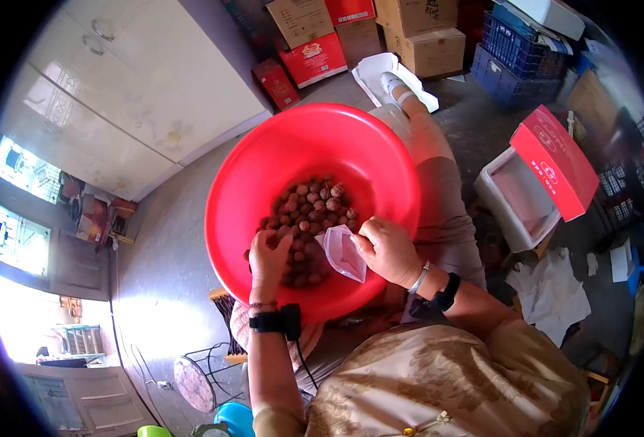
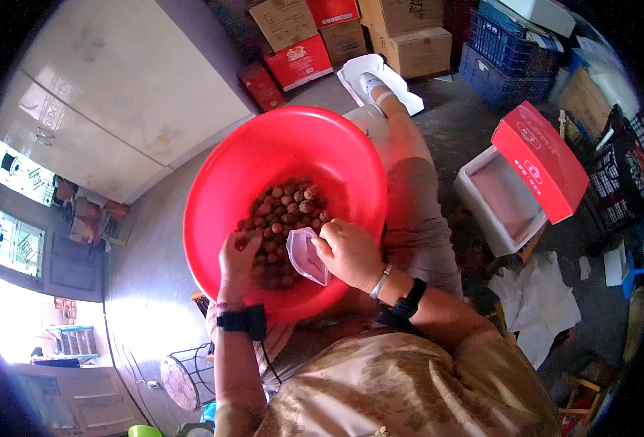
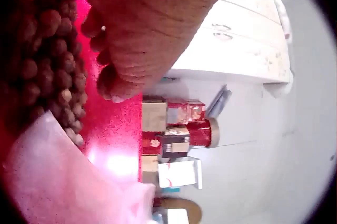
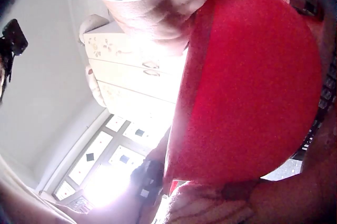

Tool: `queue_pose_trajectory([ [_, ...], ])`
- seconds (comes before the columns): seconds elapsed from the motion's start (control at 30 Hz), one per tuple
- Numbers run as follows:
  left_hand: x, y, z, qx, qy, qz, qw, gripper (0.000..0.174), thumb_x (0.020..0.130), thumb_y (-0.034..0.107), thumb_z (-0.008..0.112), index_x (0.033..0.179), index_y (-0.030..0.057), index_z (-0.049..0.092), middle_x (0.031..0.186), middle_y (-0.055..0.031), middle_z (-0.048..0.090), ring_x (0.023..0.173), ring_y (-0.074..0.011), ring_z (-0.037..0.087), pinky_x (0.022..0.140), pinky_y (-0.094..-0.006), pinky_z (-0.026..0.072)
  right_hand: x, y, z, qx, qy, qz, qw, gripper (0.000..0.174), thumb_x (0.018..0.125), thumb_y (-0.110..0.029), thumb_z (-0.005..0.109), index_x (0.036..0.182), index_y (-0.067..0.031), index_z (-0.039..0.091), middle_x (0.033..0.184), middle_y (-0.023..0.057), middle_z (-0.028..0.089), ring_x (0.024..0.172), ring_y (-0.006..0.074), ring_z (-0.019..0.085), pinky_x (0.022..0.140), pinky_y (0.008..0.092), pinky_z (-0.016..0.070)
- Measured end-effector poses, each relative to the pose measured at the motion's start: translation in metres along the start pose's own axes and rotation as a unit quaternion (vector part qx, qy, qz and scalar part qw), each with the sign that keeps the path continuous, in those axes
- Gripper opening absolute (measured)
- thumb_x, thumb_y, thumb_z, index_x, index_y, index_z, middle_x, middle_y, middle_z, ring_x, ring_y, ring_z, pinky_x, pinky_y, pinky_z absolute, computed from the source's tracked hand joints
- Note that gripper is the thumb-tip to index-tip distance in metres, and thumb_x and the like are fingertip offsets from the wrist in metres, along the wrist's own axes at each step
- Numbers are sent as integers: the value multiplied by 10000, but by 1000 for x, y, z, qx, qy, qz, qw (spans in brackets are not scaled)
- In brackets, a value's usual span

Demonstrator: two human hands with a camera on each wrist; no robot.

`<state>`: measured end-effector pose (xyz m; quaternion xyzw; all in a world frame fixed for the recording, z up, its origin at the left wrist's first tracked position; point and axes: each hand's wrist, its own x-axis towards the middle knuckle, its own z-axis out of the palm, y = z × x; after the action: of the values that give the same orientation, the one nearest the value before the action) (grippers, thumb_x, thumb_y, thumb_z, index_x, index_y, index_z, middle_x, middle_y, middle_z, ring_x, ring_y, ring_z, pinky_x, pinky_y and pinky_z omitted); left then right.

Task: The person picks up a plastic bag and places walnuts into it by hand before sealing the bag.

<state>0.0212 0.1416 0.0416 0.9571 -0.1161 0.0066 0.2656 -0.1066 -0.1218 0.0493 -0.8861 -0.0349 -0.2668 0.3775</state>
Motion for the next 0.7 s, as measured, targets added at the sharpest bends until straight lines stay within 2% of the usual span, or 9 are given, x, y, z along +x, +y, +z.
queue_pose_trajectory([
  [0.1,-24,43,-16,-387,19,-13,922,265,982,170,771,1172,14,671,1042,-50,738,864,-83,654,749,-256,533,0,-1,-2,8,-11,5,1000,227,937,-190,723,877,-39,564,826,169,626,768,415,650,665,522,519],
  [0.13,-36,64,-24,-388,18,-14,921,265,982,170,771,1172,14,671,1042,-50,738,864,-83,654,749,-256,533,0,-2,-3,6,-13,5,1000,227,937,-190,723,877,-39,564,826,169,626,768,415,650,665,522,519],
  [0.2,-57,93,-33,-526,-134,-39,839,283,995,155,759,1214,14,646,1037,-35,738,871,-63,641,716,-232,510,1,-3,-3,26,-16,8,1000,235,941,-197,723,886,-35,562,833,174,628,778,419,655,659,524,519],
  [0.27,-57,88,-10,-392,-139,141,898,309,1002,144,748,1254,21,619,1026,12,728,835,-32,627,674,-204,484,2,-3,-4,31,-22,13,999,229,943,-187,722,890,-34,560,836,178,628,778,420,655,654,525,516],
  [0.3,-59,87,-10,-270,-156,185,932,354,995,167,732,1300,51,592,1039,-34,758,818,-142,714,674,-281,538,3,-3,-5,36,-25,19,999,222,944,-177,720,895,-32,559,838,183,627,779,421,655,649,527,513],
  [0.4,-64,98,-12,-85,-175,126,973,379,972,144,731,1318,59,605,1087,-165,747,933,-217,741,794,-358,586,1,2,0,54,3,12,998,195,944,-142,716,902,-33,559,834,190,621,779,423,654,646,531,506],
  [0.43,-65,97,-8,-68,-137,152,976,421,935,155,743,1329,91,609,1058,-227,724,926,-331,742,799,-410,590,0,3,1,53,2,11,999,195,944,-142,716,902,-33,559,834,190,621,779,423,654,646,531,506],
  [0.53,-63,89,8,-56,-74,210,973,453,916,148,733,1346,89,604,1057,-216,724,964,-396,724,829,-462,584,0,4,0,52,2,8,999,184,937,-114,717,896,-33,557,824,184,617,770,418,650,648,522,508],
  [0.7,-66,92,14,-30,-82,171,981,494,906,112,700,1388,99,588,1090,-226,715,1004,-444,696,873,-508,568,1,1,-2,70,17,-7,997,205,922,-114,737,870,-40,553,817,168,617,750,408,639,649,498,515],
])
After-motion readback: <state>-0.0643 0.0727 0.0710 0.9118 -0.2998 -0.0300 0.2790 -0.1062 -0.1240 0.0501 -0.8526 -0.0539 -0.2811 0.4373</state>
